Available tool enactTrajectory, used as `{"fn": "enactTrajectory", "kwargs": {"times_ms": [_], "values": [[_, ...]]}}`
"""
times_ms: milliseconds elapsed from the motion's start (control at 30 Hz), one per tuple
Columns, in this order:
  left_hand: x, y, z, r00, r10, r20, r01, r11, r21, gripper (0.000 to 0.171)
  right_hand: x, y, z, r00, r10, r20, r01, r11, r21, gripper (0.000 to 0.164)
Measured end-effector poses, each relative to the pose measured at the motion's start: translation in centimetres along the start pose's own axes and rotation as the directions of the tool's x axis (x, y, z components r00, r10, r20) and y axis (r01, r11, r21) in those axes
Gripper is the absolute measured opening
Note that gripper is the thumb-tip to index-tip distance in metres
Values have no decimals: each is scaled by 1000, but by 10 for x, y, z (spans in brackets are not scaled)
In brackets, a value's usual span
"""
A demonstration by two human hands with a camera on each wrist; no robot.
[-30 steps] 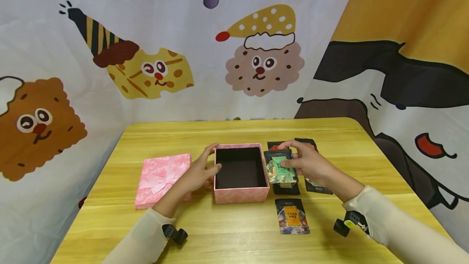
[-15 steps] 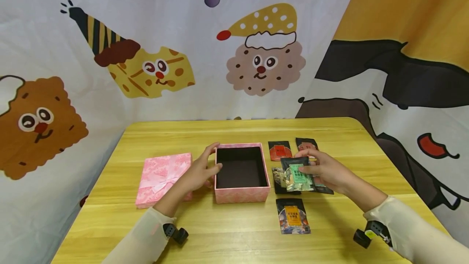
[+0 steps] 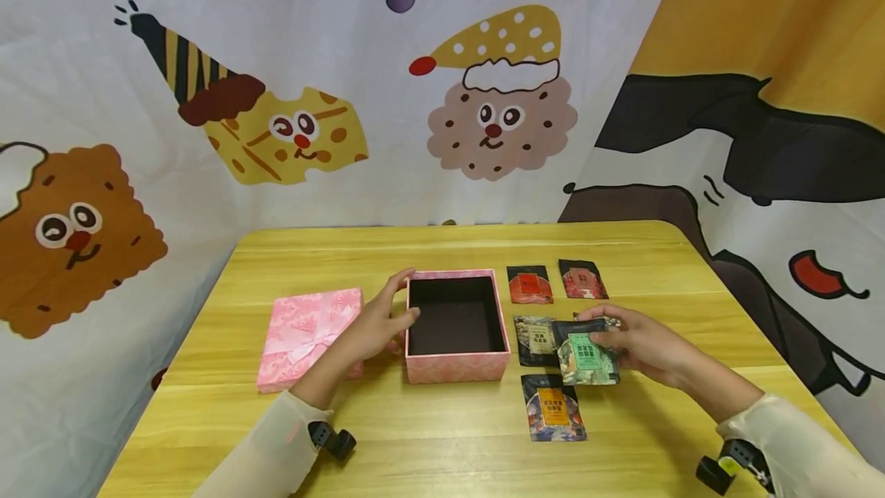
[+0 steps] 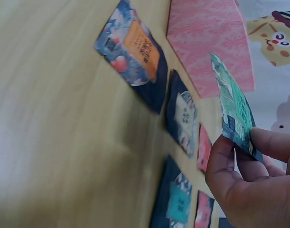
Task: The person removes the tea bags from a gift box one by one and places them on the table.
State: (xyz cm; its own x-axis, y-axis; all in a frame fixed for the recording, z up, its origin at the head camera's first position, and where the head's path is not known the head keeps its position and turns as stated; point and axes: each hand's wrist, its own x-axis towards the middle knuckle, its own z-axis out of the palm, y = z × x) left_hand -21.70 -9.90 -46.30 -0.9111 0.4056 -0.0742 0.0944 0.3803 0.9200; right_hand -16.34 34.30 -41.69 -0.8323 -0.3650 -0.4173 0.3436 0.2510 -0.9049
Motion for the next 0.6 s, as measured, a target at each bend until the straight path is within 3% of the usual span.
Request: {"fn": "enactTrajectory", "kwargs": {"times_ms": [600], "values": [[0, 4, -2, 1000, 5, 2, -5, 1000, 19, 75, -24, 39, -25, 993, 78, 92, -83, 995, 56, 28]]}}
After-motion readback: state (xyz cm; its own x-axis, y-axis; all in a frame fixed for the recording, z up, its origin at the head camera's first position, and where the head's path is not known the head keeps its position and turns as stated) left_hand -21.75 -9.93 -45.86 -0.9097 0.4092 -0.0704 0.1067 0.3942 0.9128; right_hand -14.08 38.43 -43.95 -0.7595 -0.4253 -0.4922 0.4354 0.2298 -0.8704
